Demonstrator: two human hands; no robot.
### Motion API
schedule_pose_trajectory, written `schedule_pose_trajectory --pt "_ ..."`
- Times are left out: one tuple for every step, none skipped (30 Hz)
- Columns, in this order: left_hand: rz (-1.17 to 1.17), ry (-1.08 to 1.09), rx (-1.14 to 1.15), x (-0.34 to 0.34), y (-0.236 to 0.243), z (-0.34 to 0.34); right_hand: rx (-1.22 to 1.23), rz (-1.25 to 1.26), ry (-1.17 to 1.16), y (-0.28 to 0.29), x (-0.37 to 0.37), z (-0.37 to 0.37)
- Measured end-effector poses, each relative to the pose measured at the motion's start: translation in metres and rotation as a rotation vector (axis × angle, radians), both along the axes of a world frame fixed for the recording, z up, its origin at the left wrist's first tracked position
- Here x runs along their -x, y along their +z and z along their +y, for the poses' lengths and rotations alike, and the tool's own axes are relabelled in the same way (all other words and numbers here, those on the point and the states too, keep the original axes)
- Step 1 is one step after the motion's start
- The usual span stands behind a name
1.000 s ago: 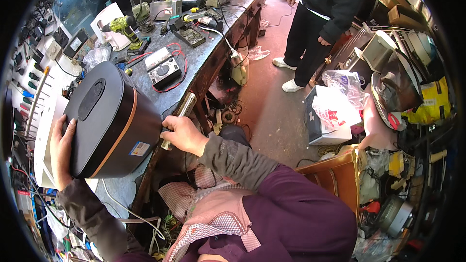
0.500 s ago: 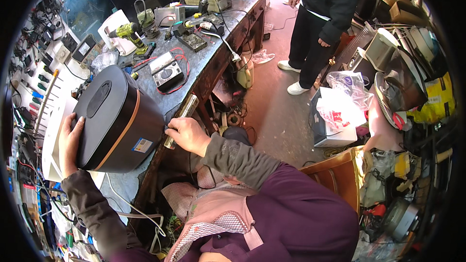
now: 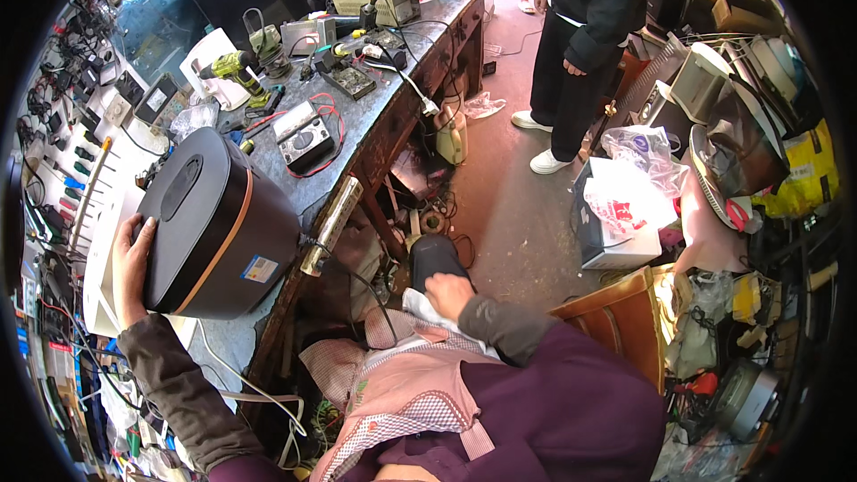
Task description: The person disassembles a small black appliance on a cluttered workbench. They use a screwdriver to remove screws from the bottom and sides, then detach a small black plastic cover. The person repeatedly repositions the appliance and handles the removed parts throughout the clip.
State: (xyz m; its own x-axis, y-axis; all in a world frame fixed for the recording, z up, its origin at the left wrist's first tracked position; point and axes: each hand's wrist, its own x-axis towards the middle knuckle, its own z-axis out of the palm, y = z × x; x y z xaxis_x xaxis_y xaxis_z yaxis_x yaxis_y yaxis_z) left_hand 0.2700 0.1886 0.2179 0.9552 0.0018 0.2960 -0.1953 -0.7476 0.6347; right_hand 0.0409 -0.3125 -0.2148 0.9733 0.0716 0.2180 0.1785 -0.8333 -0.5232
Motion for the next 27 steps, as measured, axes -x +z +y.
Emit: schedule_pose_trajectory --pt "-0.01 -0.011 0.004 -0.001 -0.001 0.005 0.058 -0.172 -0.005 0.002 0.01 0.004" --pt "-0.018 -0.022 0.008 -0.001 -0.001 0.009 0.026 -0.198 0.017 0.003 0.012 0.006" --pt "-0.006 -0.019 0.015 0.0 0.001 0.008 0.01 -0.183 0.008 0.002 0.008 0.006" --pt "0.006 -0.015 0.021 0.001 0.003 0.007 -0.005 -0.167 -0.002 0.001 0.003 0.006" --pt "0.02 -0.011 0.028 0.003 0.005 0.005 -0.022 -0.15 -0.011 0.0 -0.002 0.006" --pt "0.037 -0.01 0.053 0.01 0.009 -0.002 -0.025 -0.159 -0.032 -0.002 -0.004 0.007" --pt "0.042 -0.023 0.101 0.009 0.008 0.002 -0.028 -0.166 -0.027 -0.002 -0.007 0.008" --pt "0.048 -0.035 0.15 0.006 0.006 0.007 -0.03 -0.173 -0.02 -0.003 -0.009 0.009" --pt "0.054 -0.044 0.204 0.005 0.005 0.007 -0.027 -0.18 -0.01 -0.002 -0.011 0.009" --pt "0.044 -0.048 0.21 0.004 0.004 0.007 -0.015 -0.181 -0.008 -0.001 -0.012 0.009" --pt "0.033 -0.052 0.216 0.005 0.004 0.007 -0.019 -0.178 -0.009 -0.002 -0.011 0.011" --pt "0.023 -0.054 0.227 0.005 0.002 0.006 -0.018 -0.174 -0.008 -0.003 -0.011 0.01" --pt "0.019 -0.052 0.228 0.004 0.002 0.007 -0.017 -0.17 -0.007 -0.003 -0.011 0.009" --pt "0.015 -0.049 0.228 0.003 0.003 0.007 -0.022 -0.168 -0.009 -0.003 -0.012 0.009" --pt "0.014 -0.047 0.228 0.003 0.002 0.006 -0.028 -0.163 -0.013 -0.001 -0.011 0.008" --pt "0.014 -0.036 0.221 0.004 0.003 0.005 -0.033 -0.158 -0.016 -0.001 -0.011 0.007" --pt "0.014 -0.025 0.213 0.005 0.003 0.004 -0.034 -0.153 -0.016 -0.002 -0.011 0.006" --pt "0.021 -0.034 0.236 0.005 0.002 0.006 -0.036 -0.151 -0.016 -0.003 -0.011 0.006" --pt "0.027 -0.043 0.259 0.004 0.0 0.008 -0.038 -0.149 -0.017 -0.003 -0.011 0.005" --pt "0.027 -0.05 0.252 0.003 -0.002 0.011 -0.039 -0.15 -0.02 -0.003 -0.011 0.004" --pt "0.024 -0.051 0.24 0.003 0.001 0.013 -0.045 -0.153 -0.016 -0.001 -0.013 0.004" --pt "0.021 -0.051 0.228 0.005 0.003 0.014 -0.051 -0.157 -0.013 -0.001 -0.014 0.005" --pt "0.019 -0.038 0.224 0.008 0.005 0.014 -0.054 -0.159 -0.008 0.0 -0.014 0.008" --pt "0.016 -0.034 0.227 0.009 0.005 0.009 -0.048 -0.163 -0.013 0.0 -0.013 0.007" --pt "0.013 -0.03 0.23 0.009 0.005 0.005 -0.042 -0.167 -0.017 0.001 -0.012 0.007" --pt "0.015 -0.028 0.214 0.009 0.005 0.005 -0.044 -0.154 -0.013 -0.001 -0.01 0.007" --pt "0.01 -0.025 0.198 0.01 0.006 0.005 -0.046 -0.148 -0.009 -0.001 -0.01 0.007"
